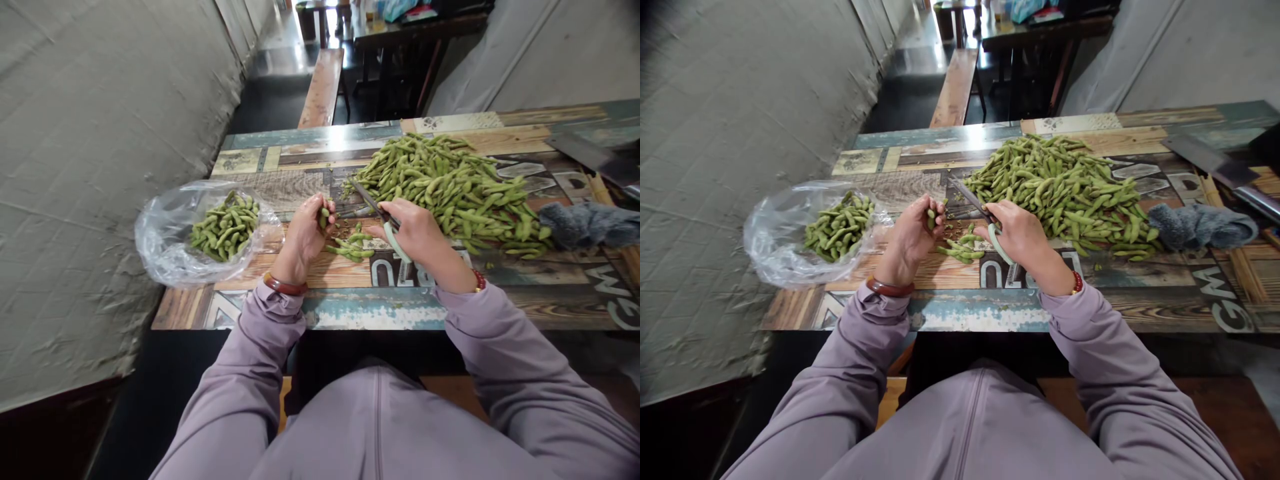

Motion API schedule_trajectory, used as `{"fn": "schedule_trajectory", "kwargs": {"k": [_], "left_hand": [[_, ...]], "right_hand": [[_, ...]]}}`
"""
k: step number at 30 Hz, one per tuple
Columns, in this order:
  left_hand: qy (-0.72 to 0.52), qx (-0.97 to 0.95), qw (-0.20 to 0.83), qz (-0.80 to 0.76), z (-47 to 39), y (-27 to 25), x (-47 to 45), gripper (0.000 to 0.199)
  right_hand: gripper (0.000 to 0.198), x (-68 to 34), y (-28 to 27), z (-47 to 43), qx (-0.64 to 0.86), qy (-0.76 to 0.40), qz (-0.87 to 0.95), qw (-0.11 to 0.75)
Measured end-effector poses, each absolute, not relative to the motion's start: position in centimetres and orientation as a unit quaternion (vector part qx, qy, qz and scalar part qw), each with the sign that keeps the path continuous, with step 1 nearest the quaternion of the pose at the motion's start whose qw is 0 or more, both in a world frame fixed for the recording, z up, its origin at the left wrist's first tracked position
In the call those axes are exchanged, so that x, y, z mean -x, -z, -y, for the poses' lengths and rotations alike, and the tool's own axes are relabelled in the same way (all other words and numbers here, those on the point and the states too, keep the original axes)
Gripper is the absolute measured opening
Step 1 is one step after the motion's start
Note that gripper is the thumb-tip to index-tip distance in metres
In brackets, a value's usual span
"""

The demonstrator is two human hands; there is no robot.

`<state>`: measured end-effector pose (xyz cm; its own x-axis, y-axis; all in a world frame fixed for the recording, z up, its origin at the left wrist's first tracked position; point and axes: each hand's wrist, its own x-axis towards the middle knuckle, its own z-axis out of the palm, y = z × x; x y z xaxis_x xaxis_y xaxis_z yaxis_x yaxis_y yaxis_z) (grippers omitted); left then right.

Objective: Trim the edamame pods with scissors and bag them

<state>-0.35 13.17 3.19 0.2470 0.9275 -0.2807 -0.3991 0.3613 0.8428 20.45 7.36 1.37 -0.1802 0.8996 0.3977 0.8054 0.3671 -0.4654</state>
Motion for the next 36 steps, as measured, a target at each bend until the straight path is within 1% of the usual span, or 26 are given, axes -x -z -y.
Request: {"fn": "schedule_trajectory", "kwargs": {"k": [3, 6, 8, 11, 14, 16, 18, 21, 24, 27, 31, 33, 36], "left_hand": [[-0.450, -0.344, 0.717, -0.406, -13.2, -3.2, 0.5, 0.034], [-0.418, -0.448, 0.683, -0.399, -12.8, -3.0, 0.3, 0.025], [-0.388, -0.547, 0.619, -0.408, -12.5, -2.8, -0.1, 0.019], [-0.346, -0.695, 0.471, -0.418, -12.1, -2.3, -0.8, 0.012], [-0.279, -0.800, 0.341, -0.408, -11.9, -1.9, -1.1, 0.006], [-0.235, -0.835, 0.288, -0.405, -11.8, -1.7, -1.0, 0.006], [-0.202, -0.854, 0.259, -0.404, -11.7, -1.6, -0.9, 0.006], [-0.193, -0.862, 0.238, -0.405, -11.8, -1.6, -0.8, 0.006], [-0.254, -0.834, 0.247, -0.423, -12.3, -1.9, -0.5, 0.007], [-0.328, -0.773, 0.299, -0.454, -12.9, -2.2, -0.1, 0.006], [-0.369, -0.699, 0.390, -0.472, -13.4, -1.9, 0.2, 0.005], [-0.378, -0.700, 0.375, -0.477, -13.5, -1.6, 0.3, 0.006], [-0.364, -0.732, 0.289, -0.499, -13.8, -1.1, 0.5, 0.008]], "right_hand": [[0.035, -20.7, -1.4, -7.5, 0.572, -0.060, 0.747, 0.333], [0.036, -20.7, -1.4, -7.6, 0.573, -0.057, 0.745, 0.338], [0.038, -20.7, -1.3, -7.7, 0.567, -0.057, 0.749, 0.337], [0.039, -20.7, -1.2, -7.7, 0.565, -0.055, 0.752, 0.334], [0.037, -20.7, -1.3, -7.8, 0.566, -0.055, 0.752, 0.332], [0.036, -20.7, -1.3, -7.7, 0.567, -0.056, 0.753, 0.329], [0.036, -20.6, -1.3, -7.7, 0.567, -0.055, 0.754, 0.326], [0.037, -20.5, -1.3, -7.6, 0.566, -0.052, 0.756, 0.325], [0.036, -20.5, -1.3, -7.6, 0.566, -0.050, 0.753, 0.331], [0.037, -20.5, -1.4, -7.6, 0.568, -0.048, 0.751, 0.335], [0.037, -20.5, -1.4, -7.5, 0.566, -0.048, 0.753, 0.332], [0.037, -20.5, -1.4, -7.5, 0.564, -0.048, 0.754, 0.333], [0.038, -20.5, -1.4, -7.5, 0.563, -0.046, 0.755, 0.333]]}}
